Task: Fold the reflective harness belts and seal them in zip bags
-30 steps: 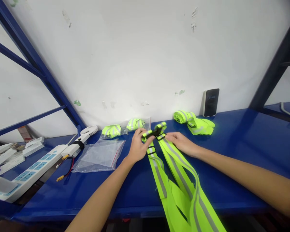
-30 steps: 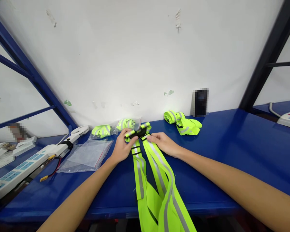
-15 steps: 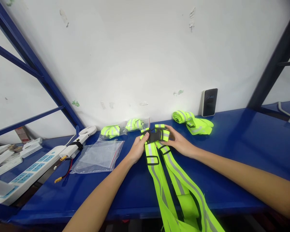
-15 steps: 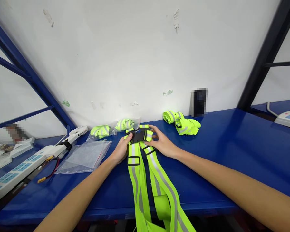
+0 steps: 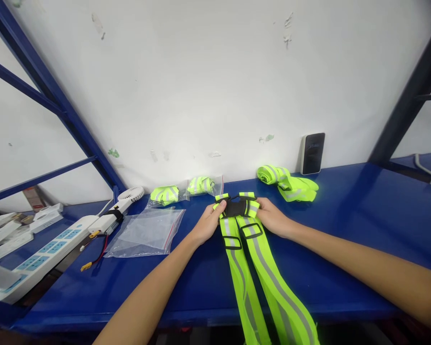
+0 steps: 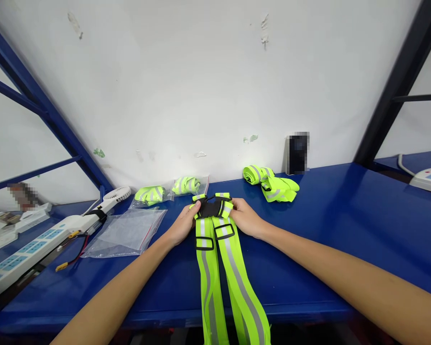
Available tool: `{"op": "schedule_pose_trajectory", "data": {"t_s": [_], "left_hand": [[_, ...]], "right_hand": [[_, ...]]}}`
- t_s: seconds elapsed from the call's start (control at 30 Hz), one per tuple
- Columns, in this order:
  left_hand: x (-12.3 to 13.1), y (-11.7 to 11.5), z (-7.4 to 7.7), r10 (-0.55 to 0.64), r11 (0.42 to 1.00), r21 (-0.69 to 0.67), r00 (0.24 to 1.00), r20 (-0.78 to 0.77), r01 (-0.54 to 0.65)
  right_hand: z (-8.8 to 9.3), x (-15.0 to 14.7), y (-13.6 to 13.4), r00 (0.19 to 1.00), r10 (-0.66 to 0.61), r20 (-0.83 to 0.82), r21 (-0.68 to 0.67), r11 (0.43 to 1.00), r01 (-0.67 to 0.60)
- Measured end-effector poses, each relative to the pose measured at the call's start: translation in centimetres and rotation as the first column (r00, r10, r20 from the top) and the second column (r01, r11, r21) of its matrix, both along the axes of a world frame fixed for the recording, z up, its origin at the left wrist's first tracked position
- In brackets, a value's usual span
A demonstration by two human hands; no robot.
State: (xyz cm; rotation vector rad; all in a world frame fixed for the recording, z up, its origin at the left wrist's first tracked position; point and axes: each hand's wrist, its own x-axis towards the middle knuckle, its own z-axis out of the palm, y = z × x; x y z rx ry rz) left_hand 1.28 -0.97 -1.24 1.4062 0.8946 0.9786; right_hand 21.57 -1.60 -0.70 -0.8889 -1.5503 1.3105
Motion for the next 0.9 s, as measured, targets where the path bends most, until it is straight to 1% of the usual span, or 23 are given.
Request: {"op": "schedule_pose_trajectory", "data": {"t_s": [0.03, 0.1, 0.13, 0.17, 0.2, 0.3, 0.47, 0.53, 0.6, 0.67, 0.8, 0.9], "left_hand": [[-0.1, -0.1, 0.2, -0.051, 0.998, 0.025, 0.999, 0.012, 0.051], [-0.2, -0.4, 0.6, -0.189, 0.98, 0.068, 0.981, 0.031, 0.187], [-0.2, -0.5, 0.7, -0.237, 0.969, 0.079, 0.971, 0.026, 0.234], [-0.2, -0.6, 0.9, -0.253, 0.965, 0.08, 0.967, 0.013, 0.251], [-0.1, -0.7, 0.9, -0.242, 0.968, 0.072, 0.97, -0.003, 0.242], [0.2, -0.5, 0.6, -0.161, 0.986, 0.036, 0.987, -0.01, 0.162], [0.6, 0.0, -0.4, -0.108, 0.994, -0.004, 0.99, 0.086, 0.109], [0.7, -0.1, -0.6, -0.087, 0.996, -0.024, 0.987, 0.132, 0.091], [0.9, -0.2, -0.7, -0.072, 0.995, -0.056, 0.981, 0.18, 0.083], [1.1, -0.4, -0.6, -0.057, 0.994, -0.085, 0.979, 0.197, 0.075], [1.2, -0.4, -0.5, -0.01, 0.997, -0.08, 0.991, 0.136, 0.021], [1.1, -0.3, -0.4, 0.025, 0.998, -0.058, 0.995, 0.098, -0.019]], "right_hand": [[-0.1, 0.0, 0.0, 1.0, -0.013, -0.008, -0.001, 1.0, 0.013], [-0.2, -0.1, 0.0, 0.998, -0.039, -0.057, -0.015, 0.999, 0.038], [-0.2, -0.1, -0.1, 0.994, -0.046, -0.095, -0.034, 0.998, 0.043], [-0.2, -0.2, -0.1, 0.989, -0.05, -0.137, -0.063, 0.997, 0.042], [-0.1, -0.2, -0.1, 0.984, -0.05, -0.173, -0.101, 0.994, 0.033], [0.1, -0.4, -0.3, 0.971, -0.037, -0.235, -0.219, 0.976, -0.016], [0.1, -0.7, -0.3, 0.94, -0.008, -0.342, -0.325, 0.939, -0.11], [0.1, -0.8, -0.4, 0.927, 0.002, -0.375, -0.344, 0.928, -0.141], [0.2, -0.8, -0.4, 0.925, -0.008, -0.38, -0.36, 0.922, -0.14], [0.4, -0.8, -0.5, 0.932, -0.012, -0.363, -0.37, 0.919, -0.132], [0.7, -0.7, -0.7, 0.945, 0.007, -0.327, -0.343, 0.931, -0.126], [0.5, -0.7, -0.7, 0.959, -0.022, -0.283, -0.342, 0.936, -0.079]]}}
